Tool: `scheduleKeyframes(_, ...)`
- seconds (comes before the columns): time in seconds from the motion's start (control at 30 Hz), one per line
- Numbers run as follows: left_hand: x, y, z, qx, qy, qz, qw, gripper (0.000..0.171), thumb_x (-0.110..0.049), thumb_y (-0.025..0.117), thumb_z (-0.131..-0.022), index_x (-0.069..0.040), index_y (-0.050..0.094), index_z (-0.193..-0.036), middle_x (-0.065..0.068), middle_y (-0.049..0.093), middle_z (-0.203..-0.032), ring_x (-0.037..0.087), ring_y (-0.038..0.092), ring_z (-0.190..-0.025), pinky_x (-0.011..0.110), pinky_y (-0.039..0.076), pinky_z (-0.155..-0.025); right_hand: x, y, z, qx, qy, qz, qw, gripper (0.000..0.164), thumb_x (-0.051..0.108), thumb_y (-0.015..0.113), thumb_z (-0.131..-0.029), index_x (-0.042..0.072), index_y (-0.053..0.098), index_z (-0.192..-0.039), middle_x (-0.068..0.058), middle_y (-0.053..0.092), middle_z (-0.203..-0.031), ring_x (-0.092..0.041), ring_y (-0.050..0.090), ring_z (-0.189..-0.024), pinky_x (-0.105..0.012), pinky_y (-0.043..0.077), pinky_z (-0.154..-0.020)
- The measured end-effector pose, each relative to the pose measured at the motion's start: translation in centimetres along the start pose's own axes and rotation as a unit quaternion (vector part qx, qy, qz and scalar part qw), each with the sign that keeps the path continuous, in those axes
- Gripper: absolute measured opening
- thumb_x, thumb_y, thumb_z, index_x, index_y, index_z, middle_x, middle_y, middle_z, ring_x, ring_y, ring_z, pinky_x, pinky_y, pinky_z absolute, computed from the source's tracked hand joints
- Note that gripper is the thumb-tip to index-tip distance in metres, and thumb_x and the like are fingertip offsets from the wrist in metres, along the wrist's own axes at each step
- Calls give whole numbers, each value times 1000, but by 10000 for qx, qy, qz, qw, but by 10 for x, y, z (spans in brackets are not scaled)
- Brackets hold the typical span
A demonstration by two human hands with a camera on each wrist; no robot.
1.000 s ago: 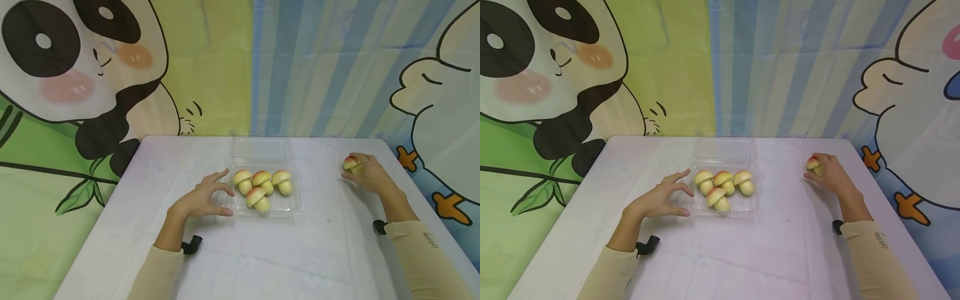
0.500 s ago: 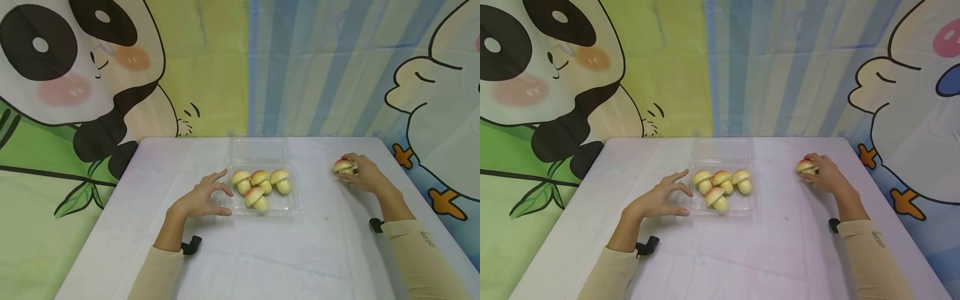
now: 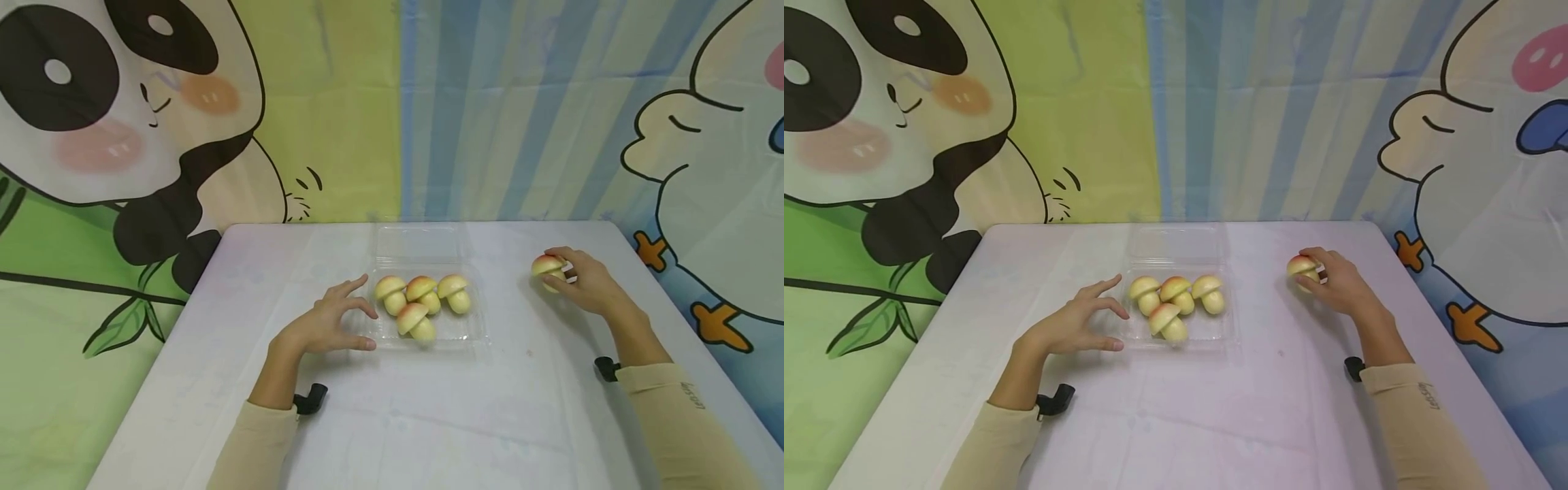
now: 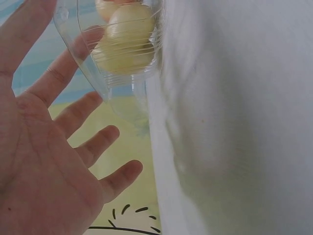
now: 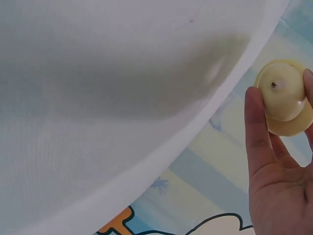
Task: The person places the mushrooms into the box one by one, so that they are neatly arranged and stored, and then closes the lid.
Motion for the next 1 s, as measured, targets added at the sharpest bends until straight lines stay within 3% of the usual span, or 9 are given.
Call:
scheduleKeyframes(0.3,-3,-4,0,-56,32,-115,9999,49,-58,85,-77,-29,72,-115,-2,16,-172,33,14,-156,76,19,-113,24,-9,9,-175,-225,-267,9992,60,40,67,-100,10,48,-149,-22,56,-140,-46,66,-104,-54,60,-80)
scheduleKeyframes(0.53,-3,-1,1,24,-40,-134,9999,51,-60,84,-77,-28,71,-115,-3,16,-172,34,12,-157,76,17,-114,33,-6,16,-341,-381,-314,9982,54,35,69,-99,12,53,-145,-18,60,-135,-40,69,-101,-34,60,-73)
scheduleKeyframes(0.8,-2,0,0,46,-55,-117,9999,51,-60,85,-77,-29,72,-115,-11,12,-171,33,13,-157,77,20,-112,52,-1,18,-499,-648,-397,9959,52,34,71,-98,12,55,-142,-16,64,-130,-38,71,-97,-47,62,-75)
scheduleKeyframes(0.87,-2,0,0,43,-55,-118,9999,51,-60,85,-77,-29,72,-115,-12,12,-171,33,13,-156,77,20,-112,56,-2,17,-552,-747,-427,9948,50,32,72,-98,12,56,-142,-15,65,-128,-36,71,-97,-44,62,-74)
scheduleKeyframes(1.0,-2,-1,0,51,-69,-119,9999,51,-60,85,-77,-29,72,-115,-11,12,-172,34,13,-157,78,18,-112,61,-1,17,-644,-892,-574,9923,49,28,74,-97,11,57,-140,-13,65,-127,-35,70,-98,-26,60,-73)
Point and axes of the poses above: each hand's wrist, its own z-axis away from the middle knuckle, its own y-axis out of the palm, x = y × z, the point moved 8 cm from there along -z, towards the middle knuckle
